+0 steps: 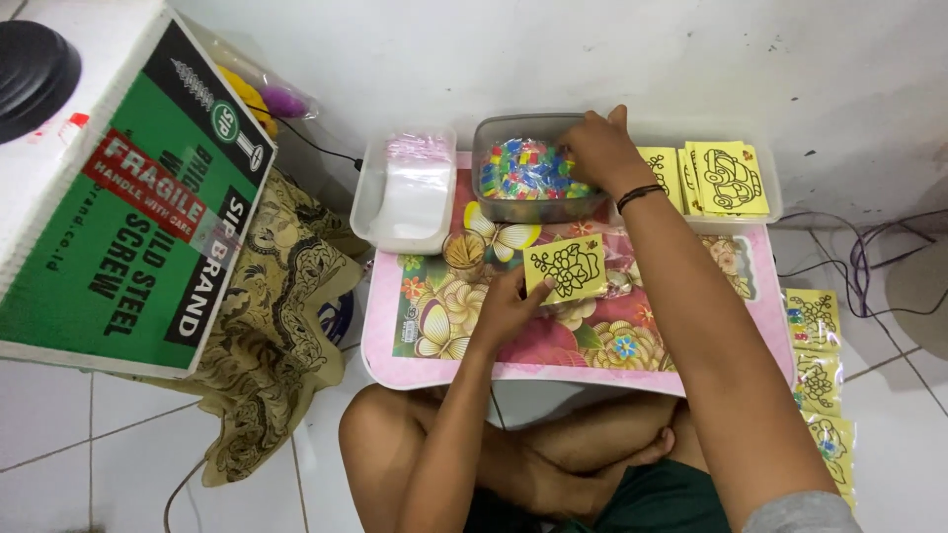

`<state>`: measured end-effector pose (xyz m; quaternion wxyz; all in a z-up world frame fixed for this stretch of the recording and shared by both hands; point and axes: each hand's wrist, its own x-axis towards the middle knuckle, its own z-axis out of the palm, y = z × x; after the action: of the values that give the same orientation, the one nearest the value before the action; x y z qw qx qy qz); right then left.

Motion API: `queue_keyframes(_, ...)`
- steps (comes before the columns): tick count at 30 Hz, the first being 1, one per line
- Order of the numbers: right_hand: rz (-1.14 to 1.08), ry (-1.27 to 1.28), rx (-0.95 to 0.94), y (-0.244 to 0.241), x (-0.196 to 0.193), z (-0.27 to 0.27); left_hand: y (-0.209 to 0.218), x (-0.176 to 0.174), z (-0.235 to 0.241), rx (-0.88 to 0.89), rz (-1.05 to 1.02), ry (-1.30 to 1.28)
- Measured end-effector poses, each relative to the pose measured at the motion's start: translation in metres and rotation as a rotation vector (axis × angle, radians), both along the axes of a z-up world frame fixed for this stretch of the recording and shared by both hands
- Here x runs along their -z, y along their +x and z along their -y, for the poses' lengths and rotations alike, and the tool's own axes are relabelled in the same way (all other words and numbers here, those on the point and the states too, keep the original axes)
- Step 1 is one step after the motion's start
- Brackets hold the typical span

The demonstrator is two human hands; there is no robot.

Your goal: The person sits on the floor and packs small yellow cards with printed designs into clear plastic bags. They pick up a card, place it inside a bag, and then set the packaged item aside on the floor.

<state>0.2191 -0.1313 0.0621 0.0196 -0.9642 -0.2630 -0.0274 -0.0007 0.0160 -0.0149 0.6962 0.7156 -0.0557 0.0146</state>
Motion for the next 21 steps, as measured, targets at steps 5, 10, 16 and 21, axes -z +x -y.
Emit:
queue_keyframes(5, -0.059, 0.229, -0.069, 0.005, -0.003, 0.02, -0.003, -0.01, 0.001, -0.013, -0.018, -0.009)
queue_keyframes(10, -0.101, 0.253, -0.06, -0.012, -0.018, 0.033, -0.005, -0.017, 0.004, -0.024, -0.037, -0.027)
queue_keyframes(16, 0.037, -0.005, -0.038, -0.014, -0.006, 0.036, -0.007, -0.007, 0.007, -0.044, -0.033, 0.003)
queue_keyframes(21, 0.043, 0.24, -0.077, -0.02, -0.014, 0.035, -0.009, -0.005, 0.009, -0.052, -0.021, -0.001)
